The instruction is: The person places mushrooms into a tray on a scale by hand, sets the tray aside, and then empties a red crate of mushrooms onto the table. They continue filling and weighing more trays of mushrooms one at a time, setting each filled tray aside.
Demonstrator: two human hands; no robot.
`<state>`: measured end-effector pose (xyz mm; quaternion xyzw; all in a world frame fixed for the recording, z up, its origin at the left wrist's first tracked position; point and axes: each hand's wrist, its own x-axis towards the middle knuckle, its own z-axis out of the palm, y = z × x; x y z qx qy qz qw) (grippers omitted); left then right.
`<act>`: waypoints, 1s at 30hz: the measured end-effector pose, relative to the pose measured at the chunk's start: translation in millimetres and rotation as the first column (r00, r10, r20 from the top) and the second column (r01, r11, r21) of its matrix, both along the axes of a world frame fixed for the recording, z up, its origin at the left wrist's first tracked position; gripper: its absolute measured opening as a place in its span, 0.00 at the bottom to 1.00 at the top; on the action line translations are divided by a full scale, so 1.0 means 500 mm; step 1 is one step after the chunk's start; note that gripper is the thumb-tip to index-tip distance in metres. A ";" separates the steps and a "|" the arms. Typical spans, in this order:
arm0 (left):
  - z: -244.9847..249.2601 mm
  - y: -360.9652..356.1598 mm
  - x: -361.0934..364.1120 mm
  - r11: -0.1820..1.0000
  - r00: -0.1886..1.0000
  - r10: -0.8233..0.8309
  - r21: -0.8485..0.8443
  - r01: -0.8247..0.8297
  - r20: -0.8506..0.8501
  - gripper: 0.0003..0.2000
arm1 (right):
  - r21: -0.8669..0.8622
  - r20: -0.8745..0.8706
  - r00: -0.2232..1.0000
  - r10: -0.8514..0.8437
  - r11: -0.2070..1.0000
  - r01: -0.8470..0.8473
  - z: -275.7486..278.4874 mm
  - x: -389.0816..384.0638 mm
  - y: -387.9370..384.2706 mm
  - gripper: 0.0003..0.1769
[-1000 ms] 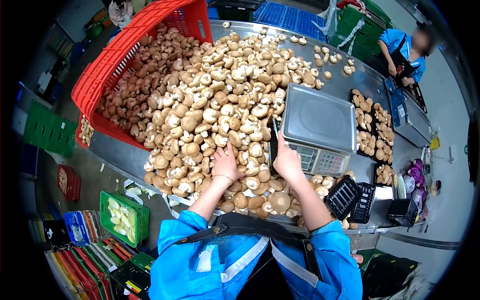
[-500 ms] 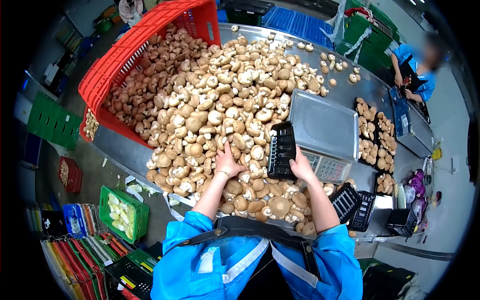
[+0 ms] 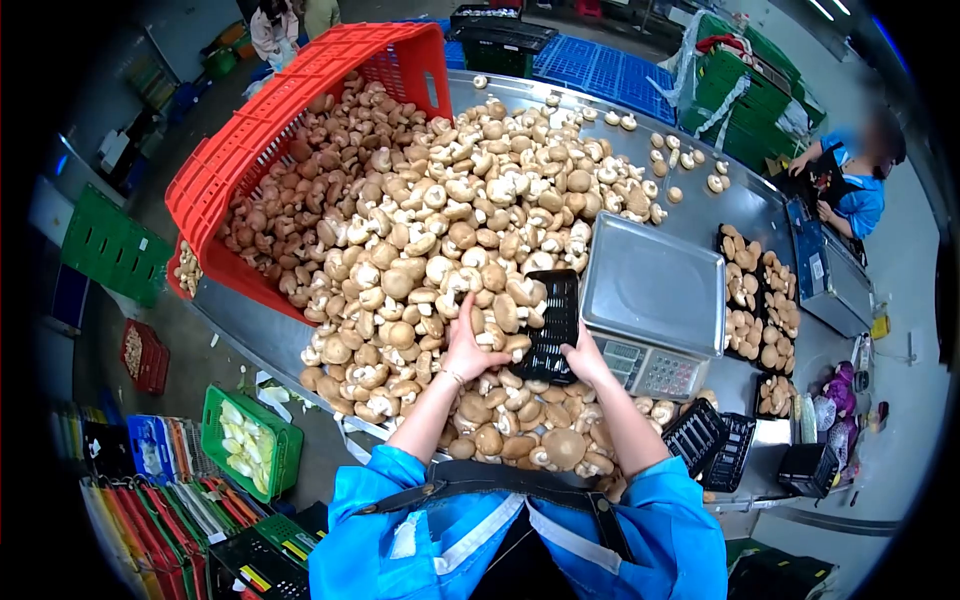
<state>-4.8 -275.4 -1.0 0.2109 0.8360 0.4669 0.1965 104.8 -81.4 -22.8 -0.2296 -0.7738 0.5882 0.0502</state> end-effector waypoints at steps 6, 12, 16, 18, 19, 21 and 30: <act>0.030 0.046 -0.042 0.997 0.979 -0.029 0.063 0.043 -0.203 0.60 | -0.495 0.010 0.983 -0.184 0.853 0.165 -0.105 -0.127 -0.062 0.24; 0.026 0.037 -0.044 0.994 0.923 -0.073 -0.103 0.036 -0.378 0.55 | -0.700 -0.023 0.987 -0.160 0.708 0.099 -0.066 -0.139 -0.080 0.27; 0.023 0.029 -0.036 0.994 0.941 -0.073 0.058 0.097 -0.331 0.54 | -0.663 -0.115 0.984 -0.135 0.748 0.026 -0.089 -0.137 -0.065 0.25; 0.027 0.031 -0.042 0.984 0.937 -0.080 0.125 0.130 -0.340 0.53 | -0.687 -0.167 0.975 -0.145 0.727 -0.010 -0.068 -0.122 -0.063 0.25; 0.030 0.032 -0.043 0.980 0.941 -0.066 0.155 0.123 -0.331 0.53 | -0.657 -0.121 0.981 -0.153 0.753 0.037 -0.057 -0.112 -0.064 0.26; 0.034 0.038 -0.046 0.976 0.955 -0.026 0.200 0.088 -0.295 0.52 | -0.651 -0.101 0.985 -0.143 0.758 0.043 -0.025 -0.092 -0.064 0.28; 0.054 0.131 -0.081 0.951 0.992 0.125 0.285 -0.121 0.003 0.40 | -0.718 -0.115 0.976 -0.184 0.694 0.046 0.048 -0.051 -0.018 0.26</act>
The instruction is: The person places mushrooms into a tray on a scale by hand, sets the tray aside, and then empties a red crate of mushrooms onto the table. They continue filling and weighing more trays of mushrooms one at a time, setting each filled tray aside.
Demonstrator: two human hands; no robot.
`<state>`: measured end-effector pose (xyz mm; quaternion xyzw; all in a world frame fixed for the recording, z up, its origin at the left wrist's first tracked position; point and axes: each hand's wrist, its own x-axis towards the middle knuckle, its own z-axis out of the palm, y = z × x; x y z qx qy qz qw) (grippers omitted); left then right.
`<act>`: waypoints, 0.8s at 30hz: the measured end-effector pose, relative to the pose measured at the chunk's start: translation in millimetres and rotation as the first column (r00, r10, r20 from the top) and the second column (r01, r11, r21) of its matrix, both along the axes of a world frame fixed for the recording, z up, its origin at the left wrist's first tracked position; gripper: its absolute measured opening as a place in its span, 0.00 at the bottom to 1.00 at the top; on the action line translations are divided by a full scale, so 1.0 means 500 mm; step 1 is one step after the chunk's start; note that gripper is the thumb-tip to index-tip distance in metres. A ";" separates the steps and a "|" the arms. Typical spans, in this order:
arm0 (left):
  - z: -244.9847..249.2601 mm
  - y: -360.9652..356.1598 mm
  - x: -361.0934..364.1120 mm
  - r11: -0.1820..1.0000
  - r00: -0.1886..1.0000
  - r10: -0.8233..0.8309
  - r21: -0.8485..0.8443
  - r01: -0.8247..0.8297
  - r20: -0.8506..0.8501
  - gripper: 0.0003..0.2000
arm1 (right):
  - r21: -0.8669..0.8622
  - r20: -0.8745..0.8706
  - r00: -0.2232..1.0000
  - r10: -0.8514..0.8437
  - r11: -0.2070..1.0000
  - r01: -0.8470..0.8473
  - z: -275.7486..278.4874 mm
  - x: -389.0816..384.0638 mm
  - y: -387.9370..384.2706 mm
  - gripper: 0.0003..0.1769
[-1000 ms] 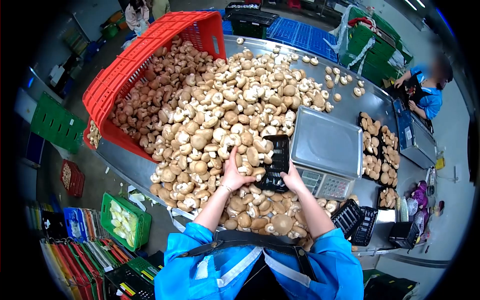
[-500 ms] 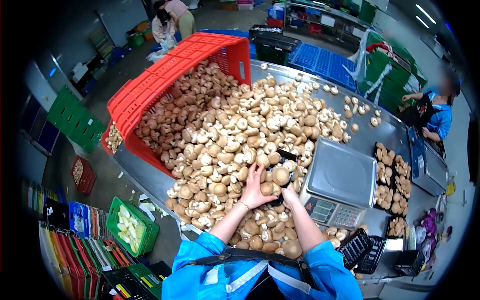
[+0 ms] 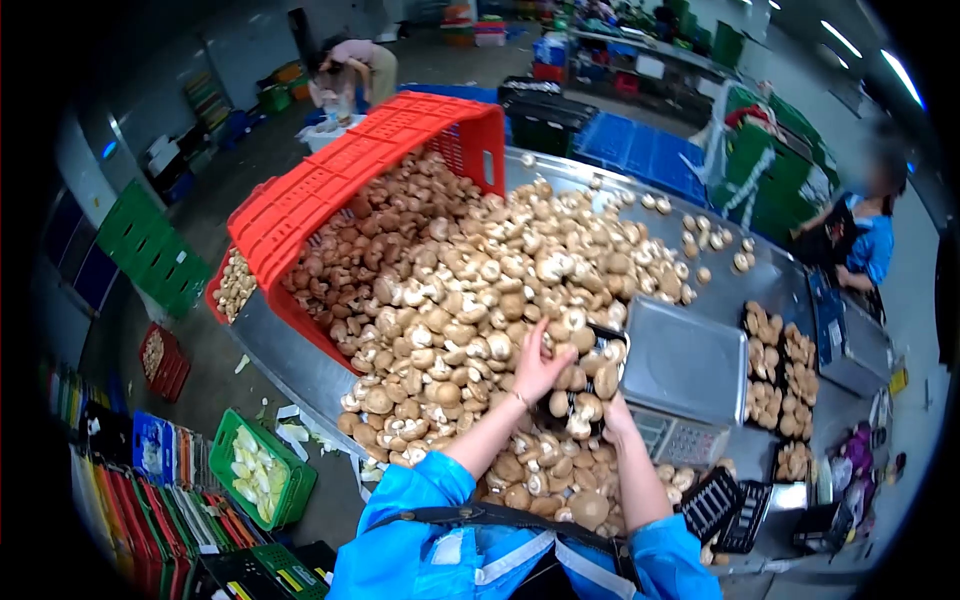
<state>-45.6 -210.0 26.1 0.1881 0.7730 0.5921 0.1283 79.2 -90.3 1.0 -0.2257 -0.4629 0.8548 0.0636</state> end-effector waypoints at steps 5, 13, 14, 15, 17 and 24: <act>-0.006 0.098 -0.019 0.997 0.999 -0.047 0.068 0.048 -0.010 0.24 | 0.027 -0.051 0.999 0.010 1.000 -0.009 -0.004 0.018 0.104 0.24; -0.066 0.327 0.055 0.905 0.931 -0.119 0.423 -0.041 0.344 0.18 | 0.068 0.031 0.998 -0.056 0.996 0.053 0.002 0.081 0.314 0.20; -0.089 0.349 0.063 0.933 0.950 -0.104 0.360 -0.009 0.293 0.20 | 0.130 0.067 0.997 -0.029 0.991 0.020 -0.010 0.093 0.342 0.21; -0.105 0.364 0.072 0.952 0.959 -0.106 0.304 0.022 0.263 0.20 | 0.191 0.105 0.994 -0.004 0.981 -0.016 -0.025 0.101 0.368 0.22; -0.120 0.384 0.089 0.952 0.948 -0.153 0.300 0.066 0.279 0.22 | 0.348 0.145 0.988 -0.047 0.938 -0.007 -0.068 0.107 0.413 0.24; -0.064 0.400 0.125 0.952 0.984 -0.154 0.254 0.170 -0.085 0.21 | 0.830 0.488 0.848 -0.204 0.408 -0.380 -0.013 0.172 0.465 0.30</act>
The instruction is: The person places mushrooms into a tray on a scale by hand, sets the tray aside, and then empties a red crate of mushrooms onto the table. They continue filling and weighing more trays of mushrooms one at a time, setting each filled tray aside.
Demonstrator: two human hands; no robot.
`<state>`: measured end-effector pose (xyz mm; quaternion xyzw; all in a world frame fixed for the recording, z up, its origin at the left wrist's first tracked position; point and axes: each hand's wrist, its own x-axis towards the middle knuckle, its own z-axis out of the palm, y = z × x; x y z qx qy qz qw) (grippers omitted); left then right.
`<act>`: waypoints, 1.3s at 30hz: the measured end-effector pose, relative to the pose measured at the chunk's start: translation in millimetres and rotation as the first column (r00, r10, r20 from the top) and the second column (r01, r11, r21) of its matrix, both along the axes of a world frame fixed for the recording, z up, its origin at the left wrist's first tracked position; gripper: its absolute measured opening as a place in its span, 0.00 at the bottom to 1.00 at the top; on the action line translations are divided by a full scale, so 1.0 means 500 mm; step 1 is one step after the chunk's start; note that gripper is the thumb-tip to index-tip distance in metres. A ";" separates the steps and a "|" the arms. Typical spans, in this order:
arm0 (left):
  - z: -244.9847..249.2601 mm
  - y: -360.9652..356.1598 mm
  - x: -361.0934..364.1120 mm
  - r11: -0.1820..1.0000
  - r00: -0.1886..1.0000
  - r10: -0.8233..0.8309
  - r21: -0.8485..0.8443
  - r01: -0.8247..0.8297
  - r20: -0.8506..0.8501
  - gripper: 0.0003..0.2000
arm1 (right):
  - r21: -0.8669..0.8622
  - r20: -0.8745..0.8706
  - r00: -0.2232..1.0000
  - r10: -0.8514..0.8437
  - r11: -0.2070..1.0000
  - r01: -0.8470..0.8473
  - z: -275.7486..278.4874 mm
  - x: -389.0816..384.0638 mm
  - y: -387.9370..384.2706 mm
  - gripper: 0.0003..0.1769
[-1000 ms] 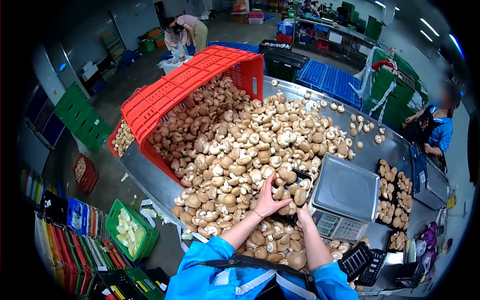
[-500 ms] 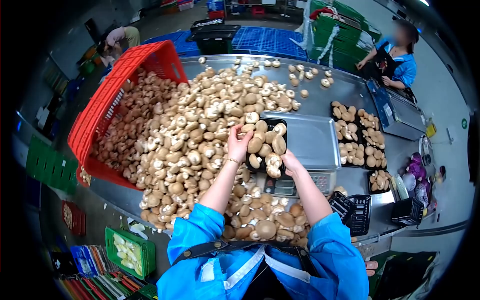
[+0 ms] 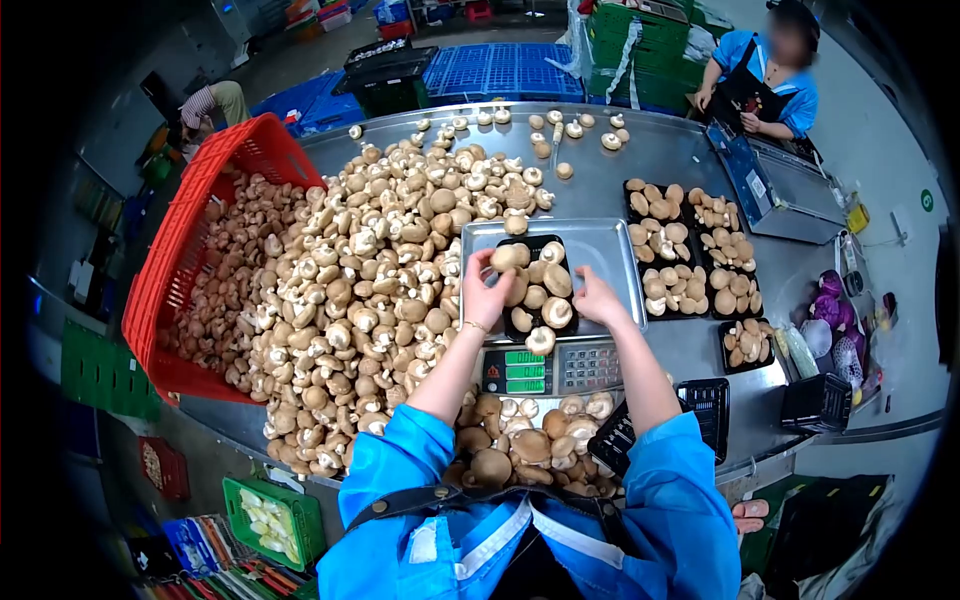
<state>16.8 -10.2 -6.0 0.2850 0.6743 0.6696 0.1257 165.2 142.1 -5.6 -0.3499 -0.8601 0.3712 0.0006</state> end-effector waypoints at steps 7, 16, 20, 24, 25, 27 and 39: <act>0.048 -0.029 0.022 0.905 0.740 -0.394 -0.369 0.210 -0.545 0.24 | -0.234 -0.344 0.902 -0.263 0.954 0.189 0.006 0.082 -0.048 0.24; -0.011 0.029 -0.135 0.946 0.865 -0.186 -0.324 0.028 -0.467 0.22 | -0.536 -0.417 0.752 -0.510 0.807 0.250 0.010 0.229 -0.147 0.12; -0.043 0.114 -0.162 0.865 0.891 -0.291 -0.494 0.089 -0.348 0.25 | -0.515 -0.433 0.765 -0.478 0.827 0.225 -0.010 0.242 -0.202 0.11; -0.034 0.150 -0.149 0.797 0.927 -0.264 -0.601 0.056 -0.264 0.22 | -0.247 -0.341 0.928 -0.147 0.967 0.063 0.000 0.226 -0.262 0.14; -0.033 0.153 -0.150 0.789 0.929 -0.261 -0.612 0.050 -0.261 0.23 | -0.174 -0.304 0.953 -0.024 0.984 -0.031 0.002 0.221 -0.271 0.15; -0.040 0.158 -0.161 0.792 0.937 -0.243 -0.610 0.042 -0.251 0.24 | -0.002 -0.194 0.957 0.216 0.975 -0.221 -0.008 0.206 -0.290 0.19; -0.033 0.189 -0.152 0.855 0.902 -0.081 -0.494 -0.155 -0.425 0.22 | 0.023 0.038 0.938 0.344 0.938 -0.345 -0.092 0.182 -0.326 0.21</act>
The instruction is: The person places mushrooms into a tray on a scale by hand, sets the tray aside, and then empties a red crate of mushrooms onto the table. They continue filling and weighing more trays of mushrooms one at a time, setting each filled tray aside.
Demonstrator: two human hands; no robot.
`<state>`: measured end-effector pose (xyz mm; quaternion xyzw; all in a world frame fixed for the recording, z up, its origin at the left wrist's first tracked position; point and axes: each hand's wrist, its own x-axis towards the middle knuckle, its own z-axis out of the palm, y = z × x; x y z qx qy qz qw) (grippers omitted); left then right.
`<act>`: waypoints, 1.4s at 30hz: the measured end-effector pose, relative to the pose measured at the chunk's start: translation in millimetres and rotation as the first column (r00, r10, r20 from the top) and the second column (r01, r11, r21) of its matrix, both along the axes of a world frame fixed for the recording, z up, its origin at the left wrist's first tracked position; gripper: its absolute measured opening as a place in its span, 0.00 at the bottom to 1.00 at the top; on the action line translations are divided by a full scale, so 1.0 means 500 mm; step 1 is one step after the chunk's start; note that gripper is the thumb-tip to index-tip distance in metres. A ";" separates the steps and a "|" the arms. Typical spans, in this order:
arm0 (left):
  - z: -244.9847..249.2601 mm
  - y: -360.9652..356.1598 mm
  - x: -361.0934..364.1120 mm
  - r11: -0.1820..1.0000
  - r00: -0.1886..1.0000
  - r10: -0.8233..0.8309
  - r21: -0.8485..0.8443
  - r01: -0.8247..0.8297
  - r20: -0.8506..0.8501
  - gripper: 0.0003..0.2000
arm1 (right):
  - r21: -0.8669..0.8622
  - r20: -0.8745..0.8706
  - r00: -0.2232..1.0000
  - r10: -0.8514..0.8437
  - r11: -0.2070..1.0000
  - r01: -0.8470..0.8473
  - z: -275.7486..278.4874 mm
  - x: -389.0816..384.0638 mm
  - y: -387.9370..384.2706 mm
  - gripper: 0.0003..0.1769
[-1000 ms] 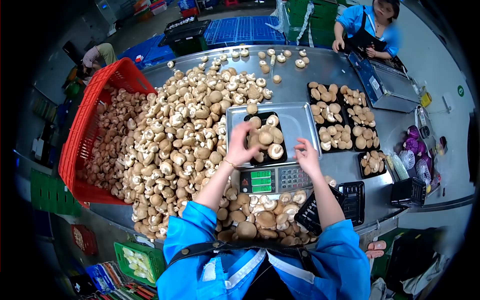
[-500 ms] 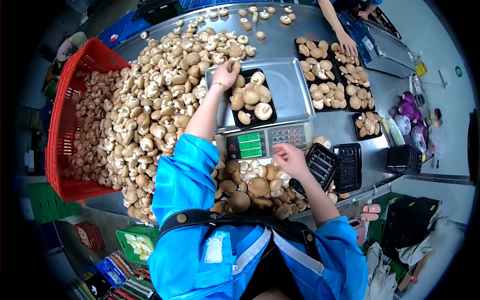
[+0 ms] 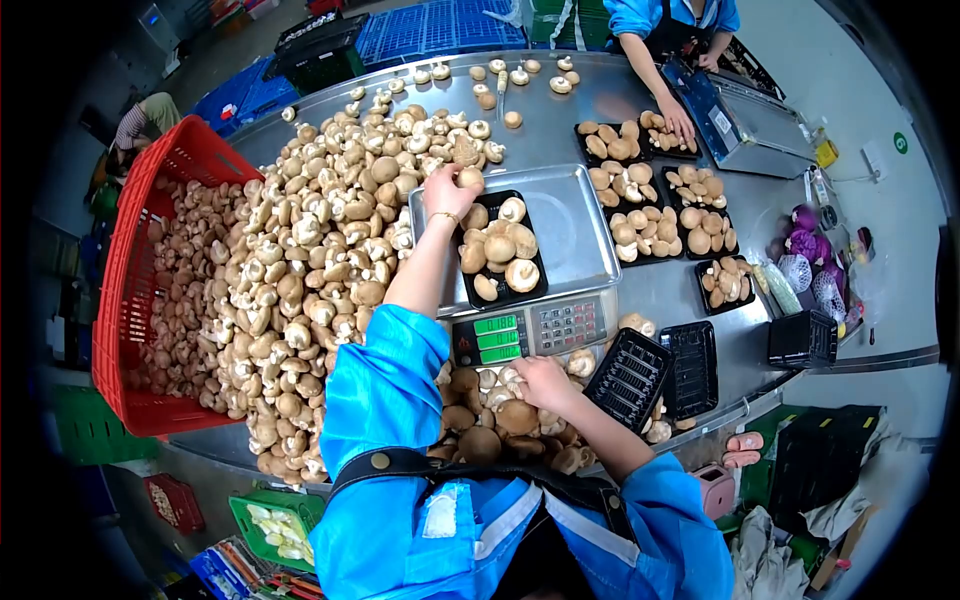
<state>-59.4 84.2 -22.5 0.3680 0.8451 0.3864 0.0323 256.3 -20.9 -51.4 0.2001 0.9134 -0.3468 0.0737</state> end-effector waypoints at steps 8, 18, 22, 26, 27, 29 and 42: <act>0.061 -0.036 0.053 0.833 0.921 -0.384 -0.455 0.315 -0.065 0.28 | 0.141 -0.008 0.998 0.069 0.988 -0.067 0.018 0.009 -0.008 0.20; 0.046 -0.165 0.030 0.950 0.958 -0.138 0.309 0.055 0.252 0.18 | -0.227 -0.328 0.824 -0.462 0.885 0.405 0.192 -0.046 0.076 0.19; 0.050 -0.233 0.091 0.931 0.960 -0.126 0.363 0.028 0.251 0.12 | -0.104 -0.561 0.689 -0.458 0.865 0.491 0.199 -0.091 0.102 0.18; 0.051 -0.280 0.176 0.941 0.971 -0.236 0.260 0.218 0.039 0.09 | 0.073 -0.683 0.651 -0.331 0.856 0.511 0.202 -0.124 0.116 0.20; 0.052 -0.287 0.196 0.947 0.973 -0.232 0.236 0.220 0.022 0.11 | 0.073 -0.684 0.652 -0.327 0.859 0.507 0.201 -0.130 0.115 0.20; 0.049 -0.294 0.218 0.945 0.971 -0.235 0.228 0.235 -0.028 0.12 | -0.060 -0.673 0.597 -0.437 0.837 0.544 0.194 -0.138 0.111 0.20; 0.083 -0.313 0.286 0.834 0.861 -0.477 0.218 0.507 -0.178 0.32 | -0.080 -0.597 0.695 -0.400 0.892 0.445 0.166 -0.106 0.078 0.25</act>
